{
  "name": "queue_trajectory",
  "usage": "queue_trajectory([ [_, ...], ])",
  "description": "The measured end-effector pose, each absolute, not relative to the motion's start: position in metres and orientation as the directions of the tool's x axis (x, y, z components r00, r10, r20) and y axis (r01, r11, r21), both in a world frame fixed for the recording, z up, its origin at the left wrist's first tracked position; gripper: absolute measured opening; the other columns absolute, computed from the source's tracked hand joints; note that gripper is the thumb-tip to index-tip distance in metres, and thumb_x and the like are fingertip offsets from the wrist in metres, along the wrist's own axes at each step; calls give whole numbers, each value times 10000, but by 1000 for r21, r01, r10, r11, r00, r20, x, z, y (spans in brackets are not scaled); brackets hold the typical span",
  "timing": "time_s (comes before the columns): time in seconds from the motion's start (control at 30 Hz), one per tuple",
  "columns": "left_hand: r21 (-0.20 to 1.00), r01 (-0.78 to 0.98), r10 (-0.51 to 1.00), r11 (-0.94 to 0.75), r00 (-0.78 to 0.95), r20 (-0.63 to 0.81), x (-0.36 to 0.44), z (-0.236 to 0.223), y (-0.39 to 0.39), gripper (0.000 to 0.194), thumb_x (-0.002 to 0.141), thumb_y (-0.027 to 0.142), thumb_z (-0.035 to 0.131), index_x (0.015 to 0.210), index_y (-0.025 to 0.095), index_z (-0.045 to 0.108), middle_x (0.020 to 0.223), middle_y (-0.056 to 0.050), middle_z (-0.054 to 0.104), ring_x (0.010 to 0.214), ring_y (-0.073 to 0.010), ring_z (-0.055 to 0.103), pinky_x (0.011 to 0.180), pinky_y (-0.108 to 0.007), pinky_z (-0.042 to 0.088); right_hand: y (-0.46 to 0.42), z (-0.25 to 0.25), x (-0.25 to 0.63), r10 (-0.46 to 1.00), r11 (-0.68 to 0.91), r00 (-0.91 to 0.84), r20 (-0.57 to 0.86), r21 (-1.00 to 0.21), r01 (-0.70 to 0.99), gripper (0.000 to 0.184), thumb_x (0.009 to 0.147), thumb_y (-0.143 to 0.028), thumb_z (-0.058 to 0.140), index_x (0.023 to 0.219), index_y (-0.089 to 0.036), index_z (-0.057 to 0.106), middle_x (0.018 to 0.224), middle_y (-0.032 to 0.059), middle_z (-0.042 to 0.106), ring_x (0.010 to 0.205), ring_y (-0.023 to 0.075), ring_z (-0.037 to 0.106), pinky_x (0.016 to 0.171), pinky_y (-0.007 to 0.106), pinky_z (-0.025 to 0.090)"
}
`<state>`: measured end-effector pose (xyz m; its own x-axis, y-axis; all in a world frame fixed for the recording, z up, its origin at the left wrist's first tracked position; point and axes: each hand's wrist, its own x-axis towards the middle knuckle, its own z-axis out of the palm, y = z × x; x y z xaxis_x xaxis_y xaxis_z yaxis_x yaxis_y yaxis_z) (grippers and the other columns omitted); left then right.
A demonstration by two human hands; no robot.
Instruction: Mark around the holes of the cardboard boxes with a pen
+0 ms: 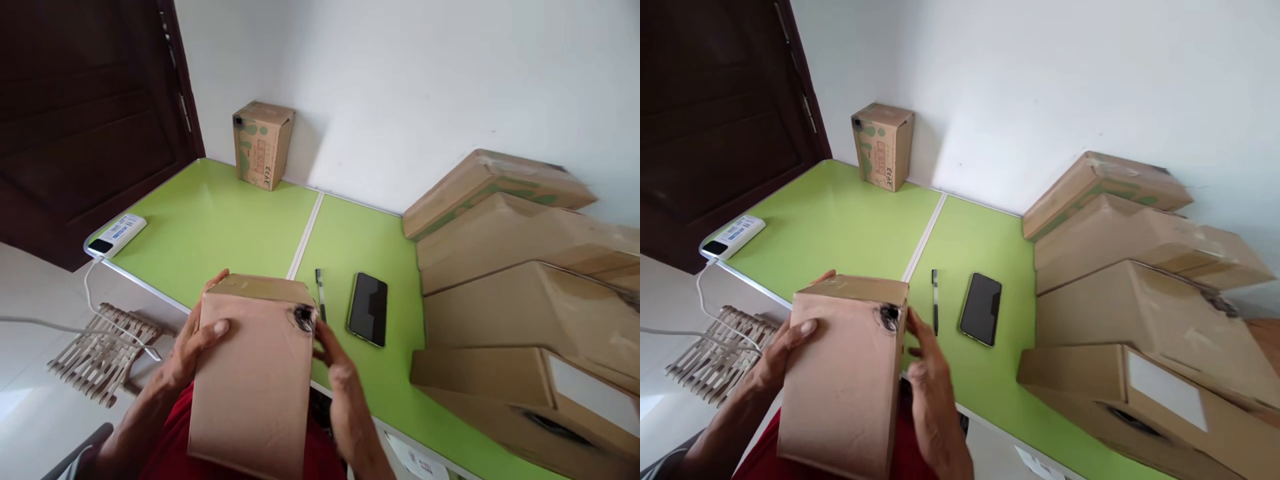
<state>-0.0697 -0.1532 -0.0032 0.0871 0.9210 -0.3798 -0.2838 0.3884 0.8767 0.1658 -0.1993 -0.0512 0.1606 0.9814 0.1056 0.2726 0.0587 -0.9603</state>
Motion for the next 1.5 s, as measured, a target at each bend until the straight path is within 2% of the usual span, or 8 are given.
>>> queue_trajectory([
  [0.13,843,-327,901,427,75,-427,-62,2,-143,1191,725,656,931,1741,350,390,1492,-106,724,1176,-424,773,842,-452,711,-154,-31,217,838,-455,542,-56,-620,639,851,1064,-679,519,1630,-42,522,1603,306,572,1511,450,534,1207,600,479],
  [0.33,826,-331,875,457,0,-484,-47,-14,-129,993,730,626,946,1580,267,581,1237,-98,797,936,-324,799,660,-346,639,-122,-53,252,685,-714,678,-265,-431,552,768,835,-444,824,1349,97,643,1392,473,608,1368,616,577,1040,680,527],
  [0.5,786,-342,839,515,14,-544,-40,-26,-112,859,646,628,988,1330,188,712,839,-42,771,708,-275,736,597,-339,578,-121,-73,272,676,-696,664,-321,-574,431,742,701,-501,851,1265,-42,707,1257,349,754,1179,519,717,961,568,574],
  [0.6,800,-345,856,491,21,-516,-36,-26,-104,814,638,597,999,1292,200,722,863,-36,777,727,-271,744,627,-347,602,-125,-80,275,721,-599,610,-329,-738,311,523,714,-538,751,1084,-168,753,1076,213,829,1076,448,765,937,530,595],
  [0.8,817,-320,873,479,79,-481,-36,-23,-100,957,726,604,951,1547,257,602,1230,-85,793,977,-320,781,716,-351,646,-154,-56,250,784,-347,487,-384,-923,-168,749,715,-690,820,1274,-206,703,1241,153,837,1051,374,834,893,513,695],
  [1.03,844,-292,893,450,140,-428,-29,-9,-107,1038,773,609,893,1683,322,483,1495,-103,723,1224,-394,753,896,-402,667,-203,-5,203,930,-150,173,-324,-765,-627,304,941,-479,879,1190,-308,842,1173,149,865,873,333,864,702,477,726],
  [1.27,854,-313,910,415,155,-385,-37,-18,-116,1088,788,597,877,1732,318,411,1462,-122,750,1099,-398,797,893,-457,686,-220,18,153,879,-322,-45,-475,-521,-790,664,926,-836,730,1191,-240,854,1232,177,842,968,376,834,826,529,700],
  [1.5,861,-336,923,382,102,-370,-44,-27,-123,1075,807,591,859,1749,323,418,1458,-100,756,1181,-426,770,922,-481,685,-228,26,145,863,-293,-27,-505,-455,-841,637,902,-844,743,1125,-262,871,1172,160,852,927,366,822,793,508,693],
])
